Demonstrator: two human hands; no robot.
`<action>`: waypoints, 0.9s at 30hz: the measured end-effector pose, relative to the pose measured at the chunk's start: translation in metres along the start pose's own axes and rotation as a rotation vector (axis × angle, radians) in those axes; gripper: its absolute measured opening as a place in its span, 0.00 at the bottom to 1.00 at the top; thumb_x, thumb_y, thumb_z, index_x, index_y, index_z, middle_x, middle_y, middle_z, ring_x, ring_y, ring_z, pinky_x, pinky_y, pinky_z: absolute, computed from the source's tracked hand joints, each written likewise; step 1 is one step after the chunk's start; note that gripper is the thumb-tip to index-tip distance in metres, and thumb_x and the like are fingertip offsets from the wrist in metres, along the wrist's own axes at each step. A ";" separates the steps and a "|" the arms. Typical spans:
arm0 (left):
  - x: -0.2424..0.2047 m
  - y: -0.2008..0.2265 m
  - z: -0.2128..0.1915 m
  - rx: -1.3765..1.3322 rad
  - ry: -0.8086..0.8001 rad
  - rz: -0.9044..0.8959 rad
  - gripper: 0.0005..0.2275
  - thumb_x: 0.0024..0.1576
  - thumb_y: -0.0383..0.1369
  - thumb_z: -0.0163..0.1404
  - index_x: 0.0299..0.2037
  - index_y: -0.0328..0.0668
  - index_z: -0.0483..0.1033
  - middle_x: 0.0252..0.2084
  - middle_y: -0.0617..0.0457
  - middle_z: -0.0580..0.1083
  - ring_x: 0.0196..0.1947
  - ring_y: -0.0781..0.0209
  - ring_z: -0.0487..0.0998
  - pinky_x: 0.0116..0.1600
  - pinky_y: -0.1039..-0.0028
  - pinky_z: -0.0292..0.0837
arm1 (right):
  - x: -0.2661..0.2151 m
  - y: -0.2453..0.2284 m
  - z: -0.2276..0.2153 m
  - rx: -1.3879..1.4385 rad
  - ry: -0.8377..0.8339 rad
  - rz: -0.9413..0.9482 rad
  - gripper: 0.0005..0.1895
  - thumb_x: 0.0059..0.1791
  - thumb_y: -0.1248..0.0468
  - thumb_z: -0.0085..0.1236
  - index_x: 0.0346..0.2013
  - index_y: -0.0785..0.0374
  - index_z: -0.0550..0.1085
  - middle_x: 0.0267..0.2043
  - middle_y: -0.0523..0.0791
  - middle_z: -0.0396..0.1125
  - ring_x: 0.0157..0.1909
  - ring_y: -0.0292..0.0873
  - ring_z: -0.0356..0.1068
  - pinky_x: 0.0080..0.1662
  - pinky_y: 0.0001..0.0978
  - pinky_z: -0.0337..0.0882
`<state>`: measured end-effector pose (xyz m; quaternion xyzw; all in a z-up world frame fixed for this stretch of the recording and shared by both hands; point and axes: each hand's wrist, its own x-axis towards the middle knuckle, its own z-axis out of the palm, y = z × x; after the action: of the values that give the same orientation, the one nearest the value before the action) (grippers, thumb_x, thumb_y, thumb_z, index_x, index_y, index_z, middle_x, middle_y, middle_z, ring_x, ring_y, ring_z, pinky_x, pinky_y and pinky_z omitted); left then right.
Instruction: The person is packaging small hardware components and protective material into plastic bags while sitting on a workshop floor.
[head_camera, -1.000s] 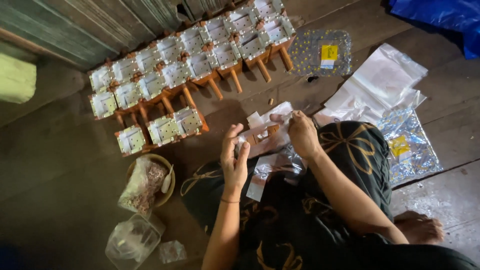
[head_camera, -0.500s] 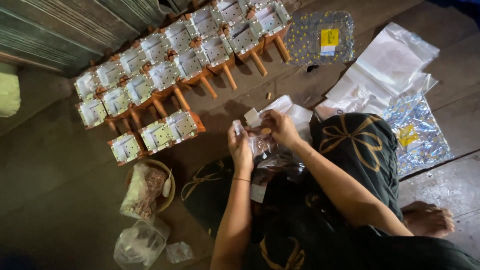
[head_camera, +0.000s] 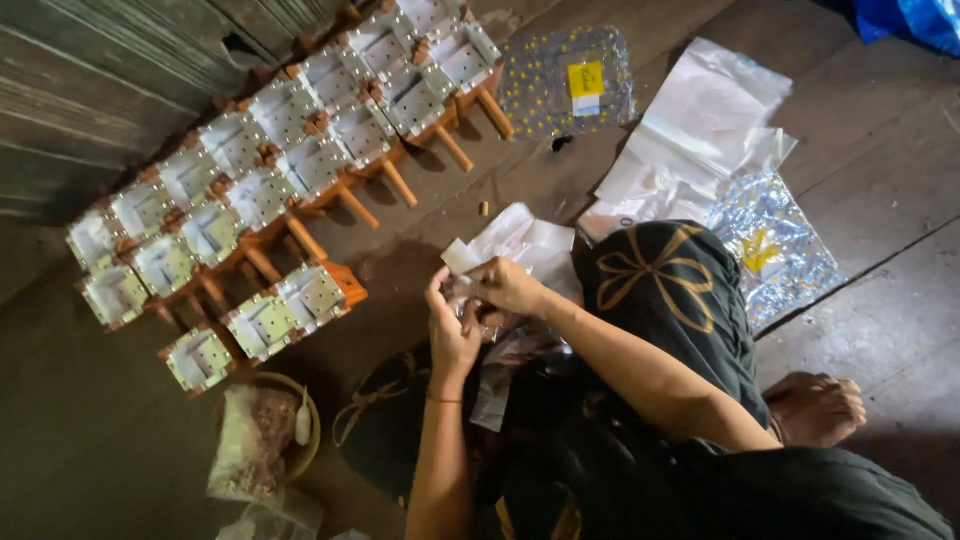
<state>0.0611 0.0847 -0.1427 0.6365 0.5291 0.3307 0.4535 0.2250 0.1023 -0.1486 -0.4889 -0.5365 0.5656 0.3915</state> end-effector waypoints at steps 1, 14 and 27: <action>-0.003 0.011 -0.005 -0.040 -0.026 0.001 0.31 0.55 0.20 0.51 0.70 0.40 0.54 0.56 0.26 0.71 0.52 0.32 0.78 0.58 0.50 0.74 | 0.001 0.012 0.004 0.059 0.018 -0.003 0.06 0.50 0.67 0.57 0.38 0.60 0.81 0.24 0.42 0.72 0.29 0.36 0.68 0.37 0.35 0.72; 0.013 -0.055 -0.011 -0.456 0.079 -0.541 0.24 0.54 0.23 0.52 0.61 0.47 0.63 0.36 0.43 0.76 0.35 0.55 0.80 0.37 0.67 0.81 | -0.015 -0.005 0.001 0.262 0.014 -0.125 0.04 0.52 0.72 0.60 0.39 0.70 0.79 0.35 0.48 0.73 0.38 0.36 0.70 0.43 0.32 0.74; 0.009 -0.008 -0.052 -0.150 -0.117 -0.151 0.15 0.54 0.22 0.53 0.51 0.46 0.81 0.43 0.48 0.81 0.46 0.58 0.80 0.53 0.66 0.76 | -0.020 0.002 0.000 -0.650 -0.026 -0.391 0.13 0.49 0.54 0.62 0.46 0.50 0.80 0.50 0.42 0.67 0.39 0.53 0.74 0.43 0.47 0.74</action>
<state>0.0135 0.1050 -0.1314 0.5773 0.5216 0.2966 0.5538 0.2296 0.0827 -0.1476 -0.4689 -0.7759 0.2866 0.3098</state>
